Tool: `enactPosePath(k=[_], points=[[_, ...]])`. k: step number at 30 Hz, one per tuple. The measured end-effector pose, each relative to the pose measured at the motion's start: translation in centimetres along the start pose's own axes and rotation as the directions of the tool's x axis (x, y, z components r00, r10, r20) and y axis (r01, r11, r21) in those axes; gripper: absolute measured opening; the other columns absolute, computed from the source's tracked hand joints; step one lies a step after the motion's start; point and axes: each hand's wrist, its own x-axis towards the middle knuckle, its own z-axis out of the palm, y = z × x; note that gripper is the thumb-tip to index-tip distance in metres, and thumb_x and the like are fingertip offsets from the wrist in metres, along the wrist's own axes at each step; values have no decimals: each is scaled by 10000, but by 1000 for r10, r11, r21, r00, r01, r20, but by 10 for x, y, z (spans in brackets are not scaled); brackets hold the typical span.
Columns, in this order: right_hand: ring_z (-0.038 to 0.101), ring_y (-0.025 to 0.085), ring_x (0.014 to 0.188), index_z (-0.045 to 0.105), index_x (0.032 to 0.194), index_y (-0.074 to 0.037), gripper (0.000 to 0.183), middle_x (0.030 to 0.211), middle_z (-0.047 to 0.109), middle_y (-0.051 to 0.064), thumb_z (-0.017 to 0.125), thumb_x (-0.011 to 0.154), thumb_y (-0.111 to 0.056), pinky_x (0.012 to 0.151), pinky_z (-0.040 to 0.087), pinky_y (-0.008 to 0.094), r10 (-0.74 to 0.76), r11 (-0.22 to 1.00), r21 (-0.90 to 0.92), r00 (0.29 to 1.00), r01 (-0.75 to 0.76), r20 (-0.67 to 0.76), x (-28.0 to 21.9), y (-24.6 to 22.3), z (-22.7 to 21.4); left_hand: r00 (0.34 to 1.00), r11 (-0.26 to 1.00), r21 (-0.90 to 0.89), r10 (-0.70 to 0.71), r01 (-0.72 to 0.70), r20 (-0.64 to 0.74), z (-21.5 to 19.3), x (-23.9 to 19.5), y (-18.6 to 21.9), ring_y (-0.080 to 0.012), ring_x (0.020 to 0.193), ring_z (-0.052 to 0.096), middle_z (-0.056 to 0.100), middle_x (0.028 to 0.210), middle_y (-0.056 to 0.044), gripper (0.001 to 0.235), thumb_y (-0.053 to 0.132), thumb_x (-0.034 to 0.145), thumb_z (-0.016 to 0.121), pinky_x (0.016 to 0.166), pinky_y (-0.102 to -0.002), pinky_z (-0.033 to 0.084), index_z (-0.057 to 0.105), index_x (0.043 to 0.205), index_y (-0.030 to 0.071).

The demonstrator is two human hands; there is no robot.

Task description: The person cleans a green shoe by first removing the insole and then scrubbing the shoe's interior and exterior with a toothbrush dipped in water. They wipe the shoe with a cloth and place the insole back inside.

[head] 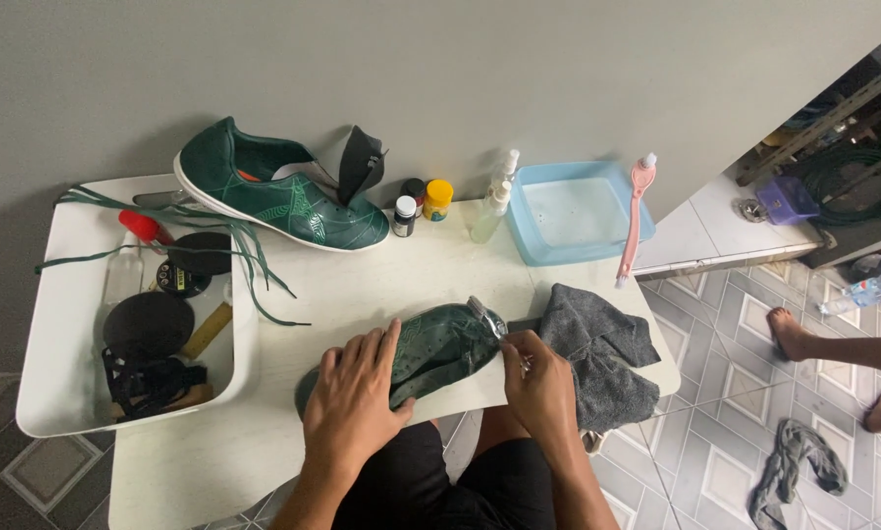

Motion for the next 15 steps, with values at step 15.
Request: enactPosePath(k=[15], points=[[705,196,553,755,975,-156,167,732,784,37,612,968,-243,528,513,345,-20,997,-73,993,28,113,10,-17,-13,1000,1000,26,-16,16,-17,-1,-8,7,-246,1252,547,562,1405,-76,1216,715,711,801,998,-424,440,267,1622,112]])
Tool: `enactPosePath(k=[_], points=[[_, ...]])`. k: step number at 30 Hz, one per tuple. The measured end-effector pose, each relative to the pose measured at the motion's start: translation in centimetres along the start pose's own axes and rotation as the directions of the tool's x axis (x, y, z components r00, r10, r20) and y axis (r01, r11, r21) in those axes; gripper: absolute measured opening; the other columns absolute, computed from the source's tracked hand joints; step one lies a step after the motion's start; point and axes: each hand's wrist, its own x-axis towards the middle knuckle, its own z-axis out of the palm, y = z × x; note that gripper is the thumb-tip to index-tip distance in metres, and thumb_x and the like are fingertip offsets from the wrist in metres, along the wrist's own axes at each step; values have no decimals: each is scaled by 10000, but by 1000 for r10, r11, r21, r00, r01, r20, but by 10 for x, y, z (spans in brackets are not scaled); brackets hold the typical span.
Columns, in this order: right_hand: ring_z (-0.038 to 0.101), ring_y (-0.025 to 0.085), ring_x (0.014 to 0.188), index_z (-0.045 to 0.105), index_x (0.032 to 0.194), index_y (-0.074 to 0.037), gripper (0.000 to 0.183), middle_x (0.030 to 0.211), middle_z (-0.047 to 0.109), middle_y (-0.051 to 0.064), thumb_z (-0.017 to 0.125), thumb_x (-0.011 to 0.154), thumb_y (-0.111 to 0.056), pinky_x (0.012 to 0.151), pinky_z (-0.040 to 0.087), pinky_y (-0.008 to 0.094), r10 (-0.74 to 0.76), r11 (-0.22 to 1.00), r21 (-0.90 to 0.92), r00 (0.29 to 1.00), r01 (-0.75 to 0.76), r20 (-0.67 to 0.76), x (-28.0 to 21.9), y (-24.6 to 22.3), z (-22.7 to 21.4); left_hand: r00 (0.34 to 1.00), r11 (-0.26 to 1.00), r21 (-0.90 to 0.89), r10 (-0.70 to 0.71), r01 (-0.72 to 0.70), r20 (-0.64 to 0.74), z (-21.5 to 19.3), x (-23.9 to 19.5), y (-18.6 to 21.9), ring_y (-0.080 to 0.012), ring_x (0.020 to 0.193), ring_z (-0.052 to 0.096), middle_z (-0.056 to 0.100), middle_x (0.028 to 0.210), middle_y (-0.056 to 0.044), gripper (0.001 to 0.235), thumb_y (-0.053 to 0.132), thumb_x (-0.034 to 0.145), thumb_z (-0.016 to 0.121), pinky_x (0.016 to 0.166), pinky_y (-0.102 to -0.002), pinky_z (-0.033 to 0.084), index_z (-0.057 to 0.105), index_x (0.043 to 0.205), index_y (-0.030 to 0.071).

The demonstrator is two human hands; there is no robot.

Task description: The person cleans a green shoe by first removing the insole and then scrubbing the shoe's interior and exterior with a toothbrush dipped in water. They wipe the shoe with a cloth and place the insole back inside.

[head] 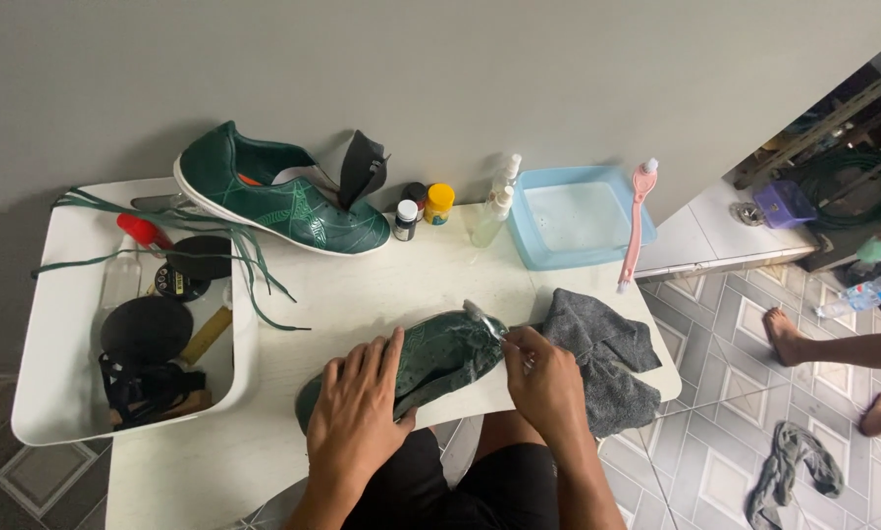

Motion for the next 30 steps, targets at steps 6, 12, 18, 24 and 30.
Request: enactPosePath(k=[6,12,18,24,30], points=[[423,83,454,794,957,-195,132,560,636,-19,665,959,-221,475,315,259,23,998,48,987,-31,160,-1,-6,-6,1000,1000,-21,10,-10,14,1,2,-2,-251,1251,539,549,1415,-88,1237,689,706,826,1000,-435,438,240,1630,113],[468,94,447,794,1025,-148,182,597,694,7,654,964,-248,460,358,274,31,995,88,990,-43,135,-3,-13,-13,999,1000,4,9,-9,50,-3,4,-1,-248,1227,538,551,1382,-73,1220,710,730,796,966,-421,449,240,1631,104],[504,68,450,742,1010,-135,128,675,721,3,657,979,-225,434,421,224,10,999,42,999,-11,43,-6,14,7,997,999,-45,4,0,79,2,5,-4,-269,1279,524,519,1458,-94,1234,713,736,811,1037,-472,422,209,1637,123],[755,186,824,754,952,-127,169,962,816,-1,624,950,-235,699,575,340,-8,996,89,983,25,-181,-10,23,21,992,997,-78,18,-8,127,-1,16,-11,-257,1198,564,563,1381,-85,1152,666,783,777,969,-444,460,234,1630,106],[725,144,636,752,993,-145,124,869,800,48,653,962,-214,518,610,275,-14,997,73,997,20,-69,-5,40,37,952,987,-159,17,34,305,-10,30,-17,-282,1234,556,507,1454,-106,1176,670,826,753,1049,-477,434,126,1653,117]])
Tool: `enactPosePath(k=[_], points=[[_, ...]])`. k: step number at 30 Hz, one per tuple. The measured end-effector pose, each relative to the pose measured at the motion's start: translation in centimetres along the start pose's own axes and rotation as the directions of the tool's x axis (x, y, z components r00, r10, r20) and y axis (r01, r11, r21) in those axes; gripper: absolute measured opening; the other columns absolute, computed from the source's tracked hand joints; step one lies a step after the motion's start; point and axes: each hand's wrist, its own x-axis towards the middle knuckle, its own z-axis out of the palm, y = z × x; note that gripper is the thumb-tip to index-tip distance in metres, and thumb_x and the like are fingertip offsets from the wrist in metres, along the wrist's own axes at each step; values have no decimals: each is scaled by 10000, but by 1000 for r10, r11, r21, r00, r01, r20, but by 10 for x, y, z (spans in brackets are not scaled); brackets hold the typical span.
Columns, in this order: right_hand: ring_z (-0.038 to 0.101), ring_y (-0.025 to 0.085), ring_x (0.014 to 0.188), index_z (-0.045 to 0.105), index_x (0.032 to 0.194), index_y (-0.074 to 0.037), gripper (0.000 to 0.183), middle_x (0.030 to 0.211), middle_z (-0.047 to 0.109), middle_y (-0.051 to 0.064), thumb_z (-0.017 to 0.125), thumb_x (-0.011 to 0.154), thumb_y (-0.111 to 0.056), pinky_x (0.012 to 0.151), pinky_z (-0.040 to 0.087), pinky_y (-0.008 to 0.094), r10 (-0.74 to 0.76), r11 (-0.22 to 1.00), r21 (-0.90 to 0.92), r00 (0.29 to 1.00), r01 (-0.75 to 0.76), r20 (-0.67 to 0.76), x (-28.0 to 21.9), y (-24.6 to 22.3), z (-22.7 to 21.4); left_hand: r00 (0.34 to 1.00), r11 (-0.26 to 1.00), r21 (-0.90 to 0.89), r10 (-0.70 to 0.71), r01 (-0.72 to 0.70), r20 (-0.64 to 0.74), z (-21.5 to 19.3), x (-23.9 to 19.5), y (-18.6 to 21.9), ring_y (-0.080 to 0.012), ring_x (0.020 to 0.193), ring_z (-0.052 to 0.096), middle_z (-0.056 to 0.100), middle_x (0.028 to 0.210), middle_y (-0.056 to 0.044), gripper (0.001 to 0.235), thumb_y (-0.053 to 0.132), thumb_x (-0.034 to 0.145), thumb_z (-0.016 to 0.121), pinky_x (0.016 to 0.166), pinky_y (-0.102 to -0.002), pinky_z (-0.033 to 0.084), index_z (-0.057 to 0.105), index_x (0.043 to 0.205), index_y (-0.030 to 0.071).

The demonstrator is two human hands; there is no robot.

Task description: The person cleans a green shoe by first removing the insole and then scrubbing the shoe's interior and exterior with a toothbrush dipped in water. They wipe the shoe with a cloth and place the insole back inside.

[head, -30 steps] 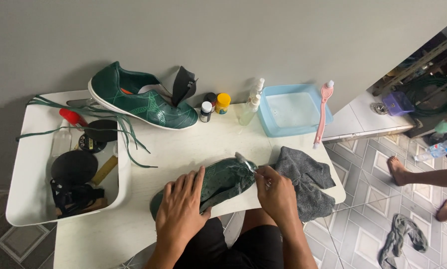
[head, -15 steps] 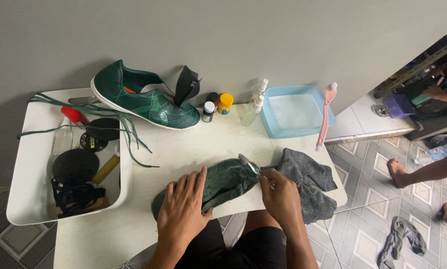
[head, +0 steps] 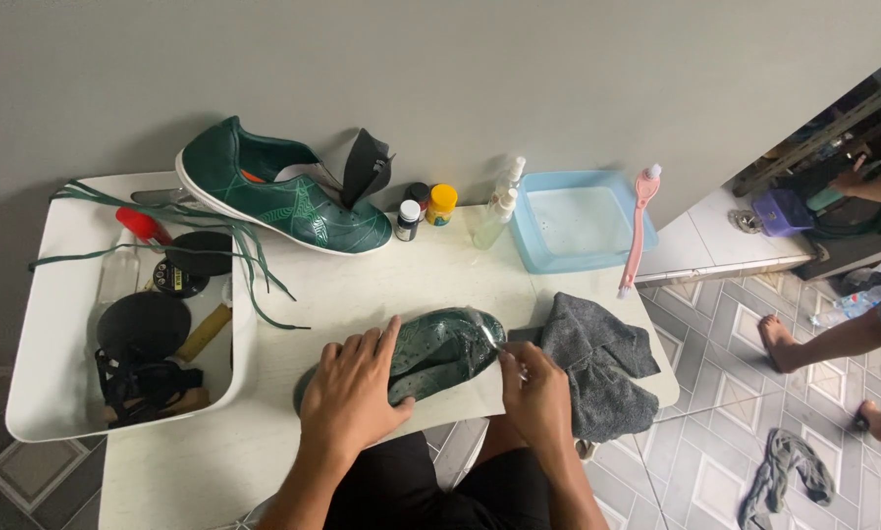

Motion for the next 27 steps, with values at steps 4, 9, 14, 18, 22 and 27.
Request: enactPosePath(k=[4,9,14,18,22,27], points=[[552,73,486,770,1043,-115,152,848,783,32,638,970,-124,405,468,200,-82,996,29,994,80,66,0,-15,1,999,1000,-10,-4,4,38,-6,1,-1,-286,1238,557,521,1432,-104,1200,678,822,763,1055,-475,421,108,1659,122],[770,218,772,761,1050,-146,213,974,805,51,606,969,-269,630,594,375,-8,998,-59,998,4,-68,1,-16,-10,998,999,-35,-10,12,60,-8,5,-4,-288,1233,561,549,1400,-93,1174,673,831,752,1069,-474,414,119,1657,128],[779,232,881,748,996,-138,175,1018,815,7,596,960,-214,790,628,352,-6,1000,5,994,7,-107,-1,3,-14,997,996,-93,11,-4,79,-12,10,-10,-296,1197,582,576,1361,-82,1107,636,813,753,1056,-475,426,198,1626,128],[765,182,633,772,1038,-135,192,893,826,67,665,933,-256,552,599,333,61,998,-23,995,-60,81,-5,13,-20,984,992,-127,-2,25,176,-26,16,-13,-294,1244,581,543,1435,-96,1098,636,840,754,1131,-486,398,166,1631,153],[642,140,596,777,986,-139,162,823,786,28,627,946,-187,533,535,292,118,992,36,991,-120,56,-11,16,-32,978,978,-196,-31,73,206,-28,23,-18,-301,1222,600,578,1419,-52,1060,648,771,753,1085,-458,440,250,1602,222],[445,87,466,803,999,-84,171,609,669,14,709,915,-200,469,347,268,58,986,146,983,-85,175,-19,29,-34,964,968,-211,-81,137,254,-37,21,-17,-337,1284,550,525,1497,0,1046,654,757,747,1105,-448,431,259,1602,278]])
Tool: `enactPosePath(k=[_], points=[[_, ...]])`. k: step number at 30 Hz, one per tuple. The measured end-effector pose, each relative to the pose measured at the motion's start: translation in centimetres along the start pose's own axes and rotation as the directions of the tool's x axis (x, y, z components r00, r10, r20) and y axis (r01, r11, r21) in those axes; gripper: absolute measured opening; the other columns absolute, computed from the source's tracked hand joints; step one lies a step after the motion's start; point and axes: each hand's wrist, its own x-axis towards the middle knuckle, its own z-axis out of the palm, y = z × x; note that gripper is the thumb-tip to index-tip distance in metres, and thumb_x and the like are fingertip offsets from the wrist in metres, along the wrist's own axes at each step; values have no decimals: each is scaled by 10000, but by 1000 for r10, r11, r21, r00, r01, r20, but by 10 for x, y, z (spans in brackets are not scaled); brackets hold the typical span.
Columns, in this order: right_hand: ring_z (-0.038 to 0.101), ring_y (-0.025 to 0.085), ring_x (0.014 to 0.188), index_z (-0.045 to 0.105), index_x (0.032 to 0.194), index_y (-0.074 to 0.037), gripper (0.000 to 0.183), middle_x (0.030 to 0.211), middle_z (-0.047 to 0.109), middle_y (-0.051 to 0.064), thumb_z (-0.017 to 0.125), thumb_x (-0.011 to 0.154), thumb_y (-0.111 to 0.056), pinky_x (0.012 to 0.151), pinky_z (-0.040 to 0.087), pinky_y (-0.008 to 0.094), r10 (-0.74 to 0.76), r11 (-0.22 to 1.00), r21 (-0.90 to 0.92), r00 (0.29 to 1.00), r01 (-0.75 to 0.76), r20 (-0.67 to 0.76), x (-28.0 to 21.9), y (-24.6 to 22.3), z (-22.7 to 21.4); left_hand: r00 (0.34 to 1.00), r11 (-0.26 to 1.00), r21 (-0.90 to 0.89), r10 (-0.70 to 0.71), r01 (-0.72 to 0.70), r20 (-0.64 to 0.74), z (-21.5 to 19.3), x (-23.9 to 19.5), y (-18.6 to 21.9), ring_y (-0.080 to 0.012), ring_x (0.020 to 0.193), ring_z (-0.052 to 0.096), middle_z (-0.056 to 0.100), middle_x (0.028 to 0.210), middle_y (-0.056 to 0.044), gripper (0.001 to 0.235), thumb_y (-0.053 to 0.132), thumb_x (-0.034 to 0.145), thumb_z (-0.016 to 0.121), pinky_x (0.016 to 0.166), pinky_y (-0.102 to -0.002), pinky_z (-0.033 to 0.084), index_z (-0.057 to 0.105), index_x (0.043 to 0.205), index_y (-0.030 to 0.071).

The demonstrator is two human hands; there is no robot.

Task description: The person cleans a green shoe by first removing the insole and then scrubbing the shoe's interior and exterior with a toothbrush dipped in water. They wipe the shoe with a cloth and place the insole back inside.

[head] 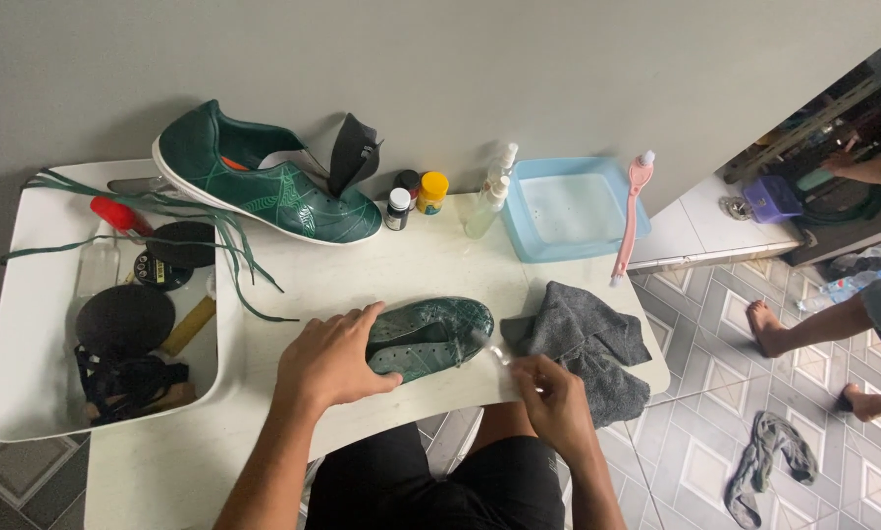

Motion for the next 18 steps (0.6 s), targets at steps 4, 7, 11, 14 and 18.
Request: enactPosePath(k=[4,7,11,14,18], points=[[597,137,647,785,993,-117,187,779,753,17,635,927,-208,587,469,305,7,1000,-2,994,-7,-108,-2,3,3,998,999,-24,-30,32,58,-14,-2,3,-284,1323,542,510,1524,22,1017,652,743,729,1108,-436,445,293,1584,283],[565,122,531,762,967,-85,148,751,741,31,643,938,-166,465,445,279,-106,994,-9,990,105,-89,-2,12,9,993,998,-40,-39,43,112,-21,-1,3,-290,1304,573,543,1506,18,974,658,718,737,1080,-433,474,364,1543,300],[406,92,468,715,875,-96,131,621,609,4,649,966,-163,439,322,272,-141,989,24,980,145,-139,-8,6,9,963,986,-59,-141,158,228,-47,-8,17,-236,1373,532,498,1556,88,952,602,705,771,1077,-430,497,382,1548,391],[348,49,404,743,1011,-51,133,651,696,28,643,961,-123,366,263,230,-225,973,33,969,229,-99,-6,38,18,959,987,-104,-88,119,270,-42,11,3,-200,1398,520,474,1585,71,967,568,692,818,1105,-385,470,426,1546,342],[508,85,489,752,976,-92,122,771,730,11,643,955,-143,456,397,253,-128,988,42,939,149,-319,-11,13,12,946,970,-204,-64,134,318,-57,23,-2,-201,1435,490,453,1606,40,919,482,702,860,1140,-369,435,495,1521,278]])
